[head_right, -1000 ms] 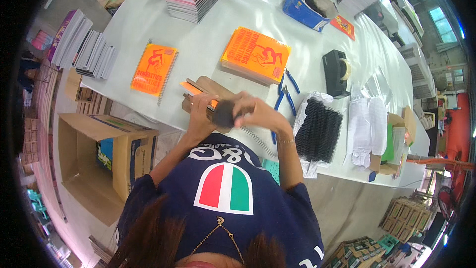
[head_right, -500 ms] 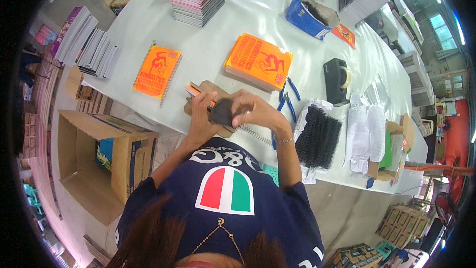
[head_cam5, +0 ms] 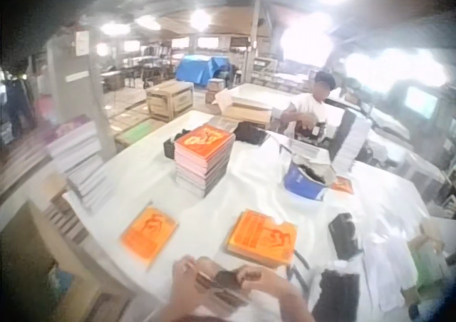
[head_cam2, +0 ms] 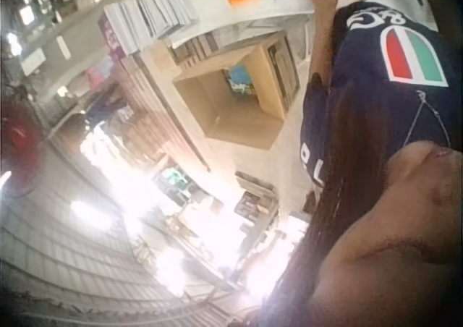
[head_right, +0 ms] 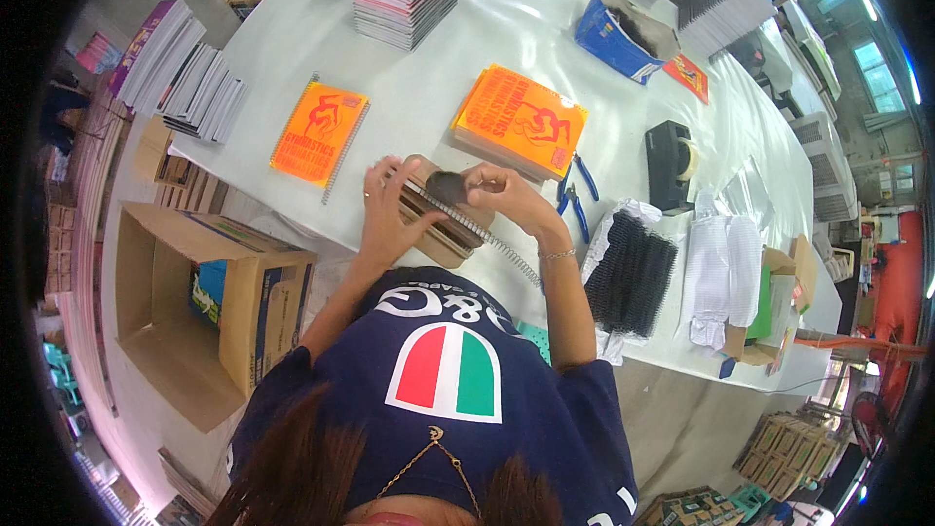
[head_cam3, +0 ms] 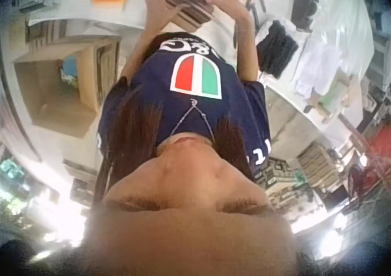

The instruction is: The person binds books by inserting a plastic comb through pre-punched holes and then uses a blue tool to crimp the ends of the wire/comb.

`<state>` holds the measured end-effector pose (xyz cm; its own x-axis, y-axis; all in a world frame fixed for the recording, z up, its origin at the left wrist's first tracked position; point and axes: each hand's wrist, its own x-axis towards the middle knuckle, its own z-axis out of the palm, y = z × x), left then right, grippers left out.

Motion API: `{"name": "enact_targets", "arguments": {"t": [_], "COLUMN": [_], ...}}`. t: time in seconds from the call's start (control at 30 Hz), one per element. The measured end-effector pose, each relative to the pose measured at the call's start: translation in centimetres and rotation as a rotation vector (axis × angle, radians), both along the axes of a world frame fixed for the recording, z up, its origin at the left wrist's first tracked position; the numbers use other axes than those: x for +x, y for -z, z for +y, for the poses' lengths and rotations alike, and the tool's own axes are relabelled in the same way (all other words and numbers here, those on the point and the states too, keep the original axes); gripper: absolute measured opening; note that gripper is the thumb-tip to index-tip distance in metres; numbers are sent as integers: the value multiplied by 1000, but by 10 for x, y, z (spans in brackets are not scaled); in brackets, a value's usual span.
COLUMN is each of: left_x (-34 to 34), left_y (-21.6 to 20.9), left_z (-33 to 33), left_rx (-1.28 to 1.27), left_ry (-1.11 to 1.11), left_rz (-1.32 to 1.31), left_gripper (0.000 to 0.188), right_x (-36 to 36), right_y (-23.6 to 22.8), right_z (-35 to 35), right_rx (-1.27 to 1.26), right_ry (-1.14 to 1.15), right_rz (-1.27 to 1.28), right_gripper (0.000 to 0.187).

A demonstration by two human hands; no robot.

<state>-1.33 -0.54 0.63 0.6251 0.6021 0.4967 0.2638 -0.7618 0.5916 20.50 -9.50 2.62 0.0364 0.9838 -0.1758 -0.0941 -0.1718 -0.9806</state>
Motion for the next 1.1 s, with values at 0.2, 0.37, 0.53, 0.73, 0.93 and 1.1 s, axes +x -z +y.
{"name": "enact_targets", "arguments": {"t": [0.2,0.37,0.53,0.73,0.93,1.1], "left_x": [-10,-9,-7,-13,-17,-17], "left_y": [11,30,15,20,21,20], "left_z": [32,51,53,64,72,74], "left_rx": [-255,-525,-722,-887,-952,-1016], "left_ry": [-93,148,168,220,364,364], "left_rz": [-120,-189,-268,-303,-353,-353], "left_gripper": [80,68,57,49,37,36], "right_x": [-14,-13,-1,-13,-4,-5], "right_y": [-33,-36,-22,-40,-4,-6], "right_z": [5,17,23,26,45,54], "right_rx": [-18,57,-20,104,-179,-141], "right_ry": [-118,-234,-107,-251,11,-116], "right_rz": [-8,-237,-355,-156,-309,-310], "right_gripper": [34,36,29,30,36,37]}}
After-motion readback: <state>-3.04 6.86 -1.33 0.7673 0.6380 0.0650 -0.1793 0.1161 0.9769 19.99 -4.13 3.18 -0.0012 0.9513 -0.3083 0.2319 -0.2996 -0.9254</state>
